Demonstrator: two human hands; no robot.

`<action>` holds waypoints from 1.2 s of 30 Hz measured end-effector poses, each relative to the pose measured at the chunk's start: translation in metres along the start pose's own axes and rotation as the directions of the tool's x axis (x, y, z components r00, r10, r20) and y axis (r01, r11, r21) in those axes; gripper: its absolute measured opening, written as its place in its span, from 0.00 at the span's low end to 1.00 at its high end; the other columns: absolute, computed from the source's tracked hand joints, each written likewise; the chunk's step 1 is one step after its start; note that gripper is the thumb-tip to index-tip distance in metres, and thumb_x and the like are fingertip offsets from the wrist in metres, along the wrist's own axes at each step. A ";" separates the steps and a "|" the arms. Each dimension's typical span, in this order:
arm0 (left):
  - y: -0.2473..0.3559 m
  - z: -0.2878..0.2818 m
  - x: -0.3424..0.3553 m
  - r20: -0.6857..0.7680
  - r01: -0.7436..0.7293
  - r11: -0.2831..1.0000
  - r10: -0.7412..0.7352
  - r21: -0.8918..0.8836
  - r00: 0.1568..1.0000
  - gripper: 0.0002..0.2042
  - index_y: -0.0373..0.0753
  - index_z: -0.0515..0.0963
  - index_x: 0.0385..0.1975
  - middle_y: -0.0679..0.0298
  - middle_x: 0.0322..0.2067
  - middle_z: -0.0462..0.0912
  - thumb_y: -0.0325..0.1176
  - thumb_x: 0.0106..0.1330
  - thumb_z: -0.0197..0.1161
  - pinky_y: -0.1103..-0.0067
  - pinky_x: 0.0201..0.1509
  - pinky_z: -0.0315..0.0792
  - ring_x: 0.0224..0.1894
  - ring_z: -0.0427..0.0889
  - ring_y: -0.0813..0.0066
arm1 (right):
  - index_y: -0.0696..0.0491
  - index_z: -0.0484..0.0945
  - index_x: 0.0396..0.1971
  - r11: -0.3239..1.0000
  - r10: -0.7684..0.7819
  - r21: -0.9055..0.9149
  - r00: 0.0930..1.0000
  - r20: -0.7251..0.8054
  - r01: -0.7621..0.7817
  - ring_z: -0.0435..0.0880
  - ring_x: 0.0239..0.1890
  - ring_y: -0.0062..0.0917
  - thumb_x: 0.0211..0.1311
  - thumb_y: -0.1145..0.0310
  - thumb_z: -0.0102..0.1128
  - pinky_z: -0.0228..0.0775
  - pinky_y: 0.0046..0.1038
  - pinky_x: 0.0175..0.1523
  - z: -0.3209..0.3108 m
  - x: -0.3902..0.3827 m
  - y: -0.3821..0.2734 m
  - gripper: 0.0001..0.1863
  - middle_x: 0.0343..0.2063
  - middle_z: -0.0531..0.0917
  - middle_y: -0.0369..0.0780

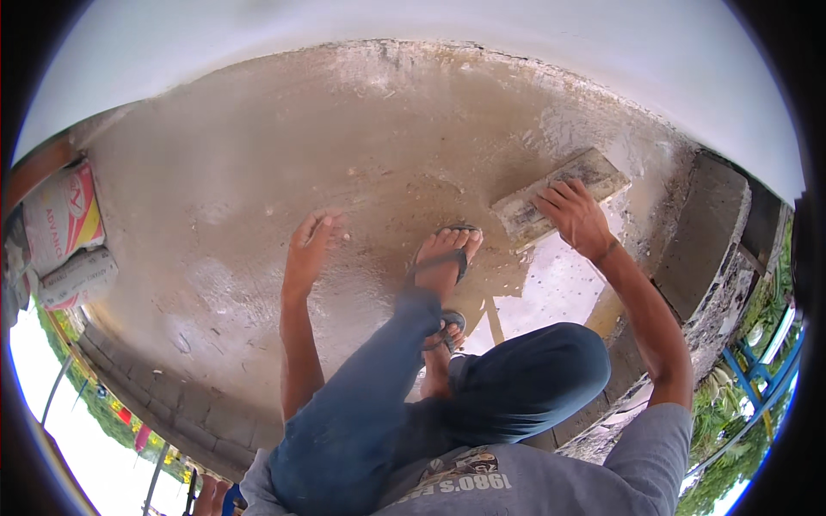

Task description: The person smooths and levels the wet concrete floor surface using a wooden float.

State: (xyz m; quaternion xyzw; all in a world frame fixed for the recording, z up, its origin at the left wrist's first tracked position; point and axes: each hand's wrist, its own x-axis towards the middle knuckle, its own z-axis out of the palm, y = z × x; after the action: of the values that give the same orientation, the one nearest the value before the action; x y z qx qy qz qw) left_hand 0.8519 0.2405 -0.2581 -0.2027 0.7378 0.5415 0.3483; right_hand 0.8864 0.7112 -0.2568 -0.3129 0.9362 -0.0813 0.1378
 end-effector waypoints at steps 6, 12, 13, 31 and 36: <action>-0.002 0.005 -0.003 -0.037 0.000 1.000 0.000 0.014 0.999 0.18 0.37 0.78 0.55 0.61 0.49 0.84 0.42 0.77 0.52 0.75 0.52 0.72 0.46 0.82 0.75 | 0.53 0.81 0.45 0.965 0.201 0.091 0.912 0.357 -0.248 0.78 0.50 0.31 0.57 0.72 0.55 0.66 0.35 0.58 -0.001 -0.061 -0.012 0.15 0.41 0.82 0.38; 0.007 0.014 0.003 0.046 0.014 0.998 -0.017 0.066 0.999 0.18 0.38 0.78 0.55 0.61 0.49 0.84 0.44 0.76 0.53 0.75 0.52 0.72 0.46 0.82 0.74 | 0.53 0.81 0.49 0.946 0.322 0.032 0.925 -0.202 -0.323 0.82 0.52 0.31 0.59 0.81 0.57 0.70 0.36 0.62 -0.016 0.045 0.069 0.18 0.46 0.85 0.40; 0.010 0.012 0.005 0.057 0.001 0.996 -0.007 0.092 0.998 0.18 0.38 0.78 0.55 0.61 0.49 0.84 0.44 0.77 0.52 0.75 0.52 0.72 0.46 0.82 0.74 | 0.53 0.80 0.49 0.960 0.257 -0.028 0.918 -0.302 -0.278 0.81 0.52 0.31 0.59 0.81 0.58 0.69 0.36 0.62 -0.015 0.053 0.083 0.18 0.46 0.85 0.39; 0.029 0.015 0.020 0.091 -0.043 0.985 0.029 0.166 0.995 0.19 0.38 0.77 0.57 0.60 0.50 0.84 0.45 0.76 0.52 0.73 0.55 0.71 0.49 0.81 0.71 | 0.50 0.83 0.41 0.733 0.500 0.181 0.699 0.512 -0.656 0.81 0.51 0.32 0.47 0.78 0.64 0.68 0.36 0.59 0.063 -0.258 -0.082 0.17 0.43 0.85 0.39; 0.021 0.000 0.015 0.084 0.029 0.982 -0.046 0.188 0.995 0.19 0.37 0.76 0.56 0.60 0.49 0.84 0.44 0.76 0.53 0.73 0.55 0.71 0.49 0.81 0.73 | 0.48 0.84 0.42 0.660 0.730 0.251 0.683 0.010 -0.709 0.85 0.46 0.28 0.63 0.72 0.63 0.73 0.36 0.57 0.045 -0.241 0.012 0.08 0.40 0.88 0.38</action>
State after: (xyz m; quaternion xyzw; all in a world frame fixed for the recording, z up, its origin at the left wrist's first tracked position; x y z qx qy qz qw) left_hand 0.8281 0.2489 -0.2554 -0.1591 0.7652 0.4720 0.4080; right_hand 1.0779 0.8647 -0.2521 0.1054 0.9722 -0.1442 0.1514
